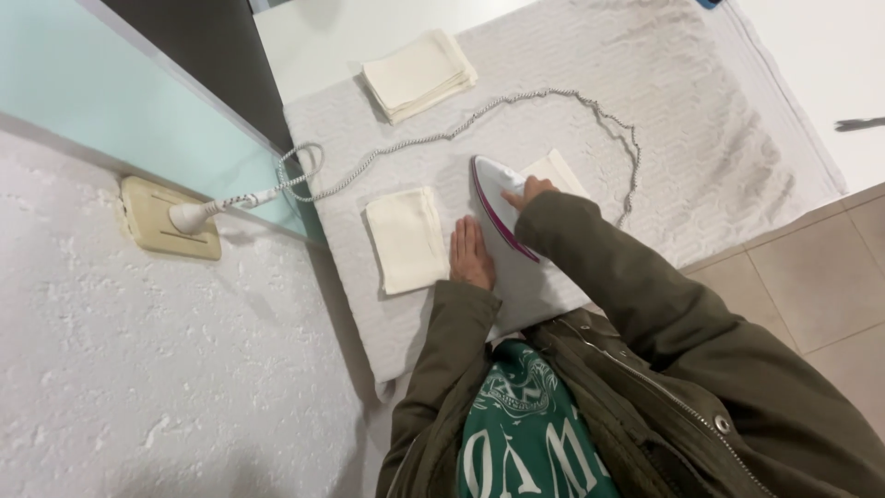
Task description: The person irons a small white cloth on a white towel using a pink and white iron. They smooth the fabric with their left hand while moving the iron back and forth with their right hand. The person flips the cloth over to iron the other side and then folds it.
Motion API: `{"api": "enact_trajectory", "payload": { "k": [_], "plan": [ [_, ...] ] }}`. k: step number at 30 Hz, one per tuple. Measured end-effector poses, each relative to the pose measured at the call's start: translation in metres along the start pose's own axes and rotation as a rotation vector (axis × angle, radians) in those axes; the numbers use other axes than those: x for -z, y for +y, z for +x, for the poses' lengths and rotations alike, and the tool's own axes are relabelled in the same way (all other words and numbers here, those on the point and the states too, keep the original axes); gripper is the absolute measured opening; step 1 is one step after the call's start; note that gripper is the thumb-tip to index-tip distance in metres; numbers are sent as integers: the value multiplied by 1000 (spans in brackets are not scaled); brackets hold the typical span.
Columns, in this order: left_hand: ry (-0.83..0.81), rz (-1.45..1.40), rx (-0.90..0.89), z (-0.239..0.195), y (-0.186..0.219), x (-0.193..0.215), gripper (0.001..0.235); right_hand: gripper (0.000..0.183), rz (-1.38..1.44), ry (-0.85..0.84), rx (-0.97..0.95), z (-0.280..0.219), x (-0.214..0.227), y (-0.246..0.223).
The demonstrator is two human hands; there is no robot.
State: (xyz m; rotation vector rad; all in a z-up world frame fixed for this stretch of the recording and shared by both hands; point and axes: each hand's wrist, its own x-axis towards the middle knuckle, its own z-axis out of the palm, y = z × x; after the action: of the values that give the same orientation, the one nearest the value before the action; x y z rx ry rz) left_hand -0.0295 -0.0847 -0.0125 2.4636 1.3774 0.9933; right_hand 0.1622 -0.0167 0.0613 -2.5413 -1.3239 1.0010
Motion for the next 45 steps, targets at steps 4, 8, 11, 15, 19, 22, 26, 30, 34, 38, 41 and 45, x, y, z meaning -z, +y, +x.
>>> {"api": "enact_trajectory", "payload": {
  "k": [4, 8, 11, 15, 19, 22, 26, 30, 34, 38, 41, 45],
  "plan": [
    [52, 0, -2, -4, -1, -5, 59, 66, -115, 60, 63, -1, 12, -7],
    [-14, -12, -10, 3, 0, -1, 63, 65, -12, 2, 14, 1, 16, -10],
    [15, 12, -5, -5, -7, -12, 63, 68, -70, 36, 27, 21, 0, 8],
    [-8, -26, 1, 8, 4, 8, 61, 65, -22, 78, 64, -10, 22, -16],
    [-19, 37, -13, -2, -3, -2, 64, 64, -5, 26, 8, -4, 20, -13],
    [15, 19, 4, 5, -4, -8, 64, 66, -72, 34, -18, 14, 16, -6],
    [-46, 4, -12, -3, 1, 3, 67, 63, -12, 47, -27, -17, 31, -21],
    [-38, 18, 5, -1, -1, 1, 67, 64, -35, 8, -10, 3, 18, 5],
    [-73, 22, 24, -13, -3, -11, 66, 63, -450, -1, 273, -2, 19, 3],
    [-77, 49, 24, -4, -3, -1, 66, 64, -30, 3, -26, -13, 37, -14],
    [-87, 24, 4, 2, -3, 1, 67, 66, -51, 8, -33, -3, 36, -9],
    [-118, 33, 1, -1, -2, 2, 66, 62, -55, 22, -9, -30, 58, -28]
  ]
}}
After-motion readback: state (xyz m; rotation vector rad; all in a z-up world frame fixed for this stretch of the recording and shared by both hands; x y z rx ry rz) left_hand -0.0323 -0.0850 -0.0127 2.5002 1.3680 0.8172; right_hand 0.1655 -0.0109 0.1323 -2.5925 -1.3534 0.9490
